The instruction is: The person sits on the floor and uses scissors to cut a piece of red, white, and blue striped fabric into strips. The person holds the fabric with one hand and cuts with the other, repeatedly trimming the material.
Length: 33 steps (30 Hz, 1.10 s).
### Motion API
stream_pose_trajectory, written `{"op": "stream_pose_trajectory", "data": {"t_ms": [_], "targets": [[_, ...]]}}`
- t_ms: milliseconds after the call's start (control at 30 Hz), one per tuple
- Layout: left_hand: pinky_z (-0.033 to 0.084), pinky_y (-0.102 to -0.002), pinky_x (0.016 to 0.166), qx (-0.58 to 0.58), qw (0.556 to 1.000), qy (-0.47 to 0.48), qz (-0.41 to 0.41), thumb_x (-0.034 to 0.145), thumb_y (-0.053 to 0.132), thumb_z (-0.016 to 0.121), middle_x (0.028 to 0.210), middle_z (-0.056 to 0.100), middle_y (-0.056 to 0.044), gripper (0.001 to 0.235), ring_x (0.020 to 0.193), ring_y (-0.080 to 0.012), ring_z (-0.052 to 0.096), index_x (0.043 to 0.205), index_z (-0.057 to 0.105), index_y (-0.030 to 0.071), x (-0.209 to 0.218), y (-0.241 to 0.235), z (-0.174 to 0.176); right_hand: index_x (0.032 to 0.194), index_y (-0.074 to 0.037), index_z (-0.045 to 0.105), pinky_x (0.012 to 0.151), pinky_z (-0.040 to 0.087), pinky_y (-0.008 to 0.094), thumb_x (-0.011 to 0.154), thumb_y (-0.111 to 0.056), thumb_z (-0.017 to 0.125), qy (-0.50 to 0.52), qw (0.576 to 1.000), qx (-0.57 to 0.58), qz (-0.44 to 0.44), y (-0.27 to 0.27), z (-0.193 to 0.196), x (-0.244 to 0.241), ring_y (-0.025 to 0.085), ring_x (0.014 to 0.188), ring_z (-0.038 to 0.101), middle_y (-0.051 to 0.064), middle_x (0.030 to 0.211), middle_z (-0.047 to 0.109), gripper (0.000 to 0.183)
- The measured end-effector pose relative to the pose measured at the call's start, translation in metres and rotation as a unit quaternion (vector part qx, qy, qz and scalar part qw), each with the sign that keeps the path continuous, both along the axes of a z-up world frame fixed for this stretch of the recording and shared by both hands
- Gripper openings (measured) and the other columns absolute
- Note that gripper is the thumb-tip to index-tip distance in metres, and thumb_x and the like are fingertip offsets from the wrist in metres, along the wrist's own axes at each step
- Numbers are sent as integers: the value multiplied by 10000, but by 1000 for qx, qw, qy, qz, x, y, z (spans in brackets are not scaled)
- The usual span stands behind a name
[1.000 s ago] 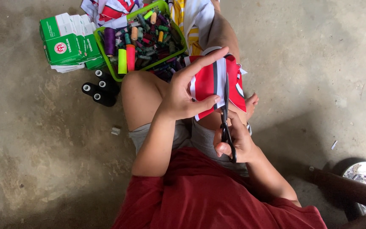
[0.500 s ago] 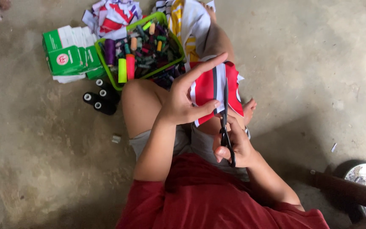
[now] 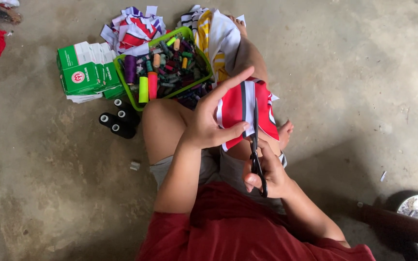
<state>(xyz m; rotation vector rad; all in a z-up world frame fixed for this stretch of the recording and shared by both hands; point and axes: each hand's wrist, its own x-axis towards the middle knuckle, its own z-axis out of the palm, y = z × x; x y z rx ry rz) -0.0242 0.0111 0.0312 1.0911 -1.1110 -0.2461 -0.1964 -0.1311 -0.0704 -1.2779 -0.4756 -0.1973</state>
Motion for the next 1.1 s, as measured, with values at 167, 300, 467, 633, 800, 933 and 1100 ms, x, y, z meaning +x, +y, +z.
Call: {"op": "stream_pose_trajectory", "data": {"t_ms": [167,300,467,633,800,933,1100], "targets": [[358,-436,1240,-17,1000,10,11,830,42,802,1546,522,-158,774,1458,-265,482,1532,475,23,0,-1,2,1475,133,257,403,539,272,901,-176,775,1,999,-28,-21,-4,-12,-3,174,398,653,101,566,652,833],[365,-428,1246,-39,999,23,29,824,31,804,1505,558,-150,765,1430,-227,506,1516,479,-6,7,4,4,927,18,705,324,433,207,725,-352,913,-120,959,-160,-202,-22,-30,5,97,305,529,-55,484,614,470],[345,-418,1236,-11,998,57,25,805,108,816,1495,567,-146,768,1422,-243,496,1503,510,13,-7,11,-1,1305,-53,357,654,525,267,565,-344,1054,-61,874,-126,-466,-15,-62,-3,206,673,705,73,868,730,1058],[369,-397,1220,20,998,49,28,767,137,833,1412,621,-178,739,1341,-280,587,1448,570,23,-18,11,-1,1335,46,405,793,506,542,741,-288,977,57,777,-328,-534,-33,6,21,533,850,676,312,999,708,889],[398,-398,1162,59,986,123,98,737,125,814,1323,686,-153,635,1306,-255,591,1344,659,18,-4,15,-19,1488,-105,458,590,495,279,667,161,711,120,860,-168,-467,-74,-34,21,194,643,585,147,824,671,900],[387,-440,1165,56,978,168,106,748,193,808,1295,688,-182,584,1304,-313,572,1292,683,22,58,-19,-43,1475,-99,484,650,498,284,723,151,727,116,879,-168,-432,-104,23,56,207,738,621,136,846,651,829],[598,-290,939,-5,984,135,115,799,-44,795,1184,749,-100,422,1060,-180,722,1198,701,56,129,-47,14,1464,-29,406,721,469,356,940,216,615,-168,830,-154,-509,-146,83,119,240,769,561,279,1249,663,615]]}}
